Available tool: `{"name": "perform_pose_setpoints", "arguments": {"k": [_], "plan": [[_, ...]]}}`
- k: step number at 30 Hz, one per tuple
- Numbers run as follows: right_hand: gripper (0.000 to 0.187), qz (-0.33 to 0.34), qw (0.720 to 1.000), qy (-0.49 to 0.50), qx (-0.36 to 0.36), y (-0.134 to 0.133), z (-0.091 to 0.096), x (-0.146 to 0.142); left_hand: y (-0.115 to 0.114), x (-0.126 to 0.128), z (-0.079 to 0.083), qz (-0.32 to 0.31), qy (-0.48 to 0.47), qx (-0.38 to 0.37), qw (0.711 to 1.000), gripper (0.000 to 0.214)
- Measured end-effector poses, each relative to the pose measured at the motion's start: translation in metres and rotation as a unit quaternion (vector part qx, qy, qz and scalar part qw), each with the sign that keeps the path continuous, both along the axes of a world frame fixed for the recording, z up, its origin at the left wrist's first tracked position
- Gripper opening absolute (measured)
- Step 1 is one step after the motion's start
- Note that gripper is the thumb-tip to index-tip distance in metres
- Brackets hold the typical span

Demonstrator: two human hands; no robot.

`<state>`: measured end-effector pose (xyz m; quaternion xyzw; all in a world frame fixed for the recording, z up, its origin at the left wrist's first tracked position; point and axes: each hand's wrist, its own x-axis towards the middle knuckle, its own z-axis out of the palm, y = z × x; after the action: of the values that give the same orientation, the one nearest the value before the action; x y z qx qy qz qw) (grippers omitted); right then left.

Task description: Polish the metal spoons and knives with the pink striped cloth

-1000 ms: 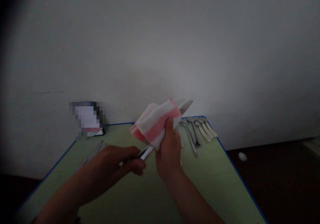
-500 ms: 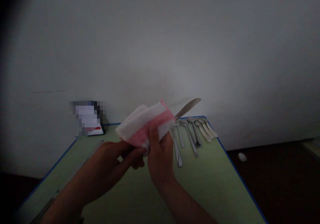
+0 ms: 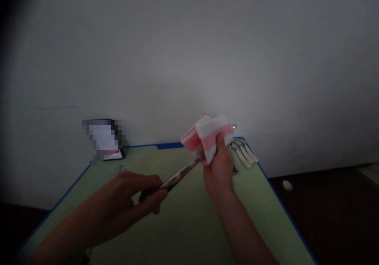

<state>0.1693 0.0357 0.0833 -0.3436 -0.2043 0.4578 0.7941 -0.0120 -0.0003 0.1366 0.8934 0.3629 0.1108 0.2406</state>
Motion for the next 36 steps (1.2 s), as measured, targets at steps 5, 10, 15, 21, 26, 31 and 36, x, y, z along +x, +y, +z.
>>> {"name": "perform_pose_setpoints", "arguments": {"k": [5,10,15,21,26,31,36], "plan": [[0.034,0.007,0.999,0.030,0.014,0.004,-0.005,-0.009,0.002,0.004,-0.015,0.041,0.016,-0.036,0.998,0.020],[0.034,0.049,0.998,0.027,-0.001,-0.006,-0.001,-0.030,-0.005,0.014,-0.024,0.032,0.049,-0.029,0.998,0.022],[0.034,0.058,0.998,0.024,-0.008,-0.006,-0.003,-0.028,-0.004,0.007,-0.021,0.044,0.063,-0.022,0.997,0.026],[0.028,0.051,0.996,0.072,0.025,0.005,0.001,-0.006,-0.001,-0.007,-0.014,0.037,0.083,-0.036,0.995,0.029],[0.030,0.055,0.991,0.107,0.049,0.005,0.006,0.002,0.004,-0.007,-0.014,0.084,0.067,-0.027,0.994,0.030],[0.029,0.061,0.994,0.085,0.023,0.006,-0.002,-0.009,0.002,-0.003,-0.020,0.107,0.068,-0.034,0.991,0.031],[0.027,0.075,0.995,0.069,0.009,0.000,-0.015,-0.033,0.002,0.004,-0.028,0.097,0.079,-0.045,0.991,0.034]]}}
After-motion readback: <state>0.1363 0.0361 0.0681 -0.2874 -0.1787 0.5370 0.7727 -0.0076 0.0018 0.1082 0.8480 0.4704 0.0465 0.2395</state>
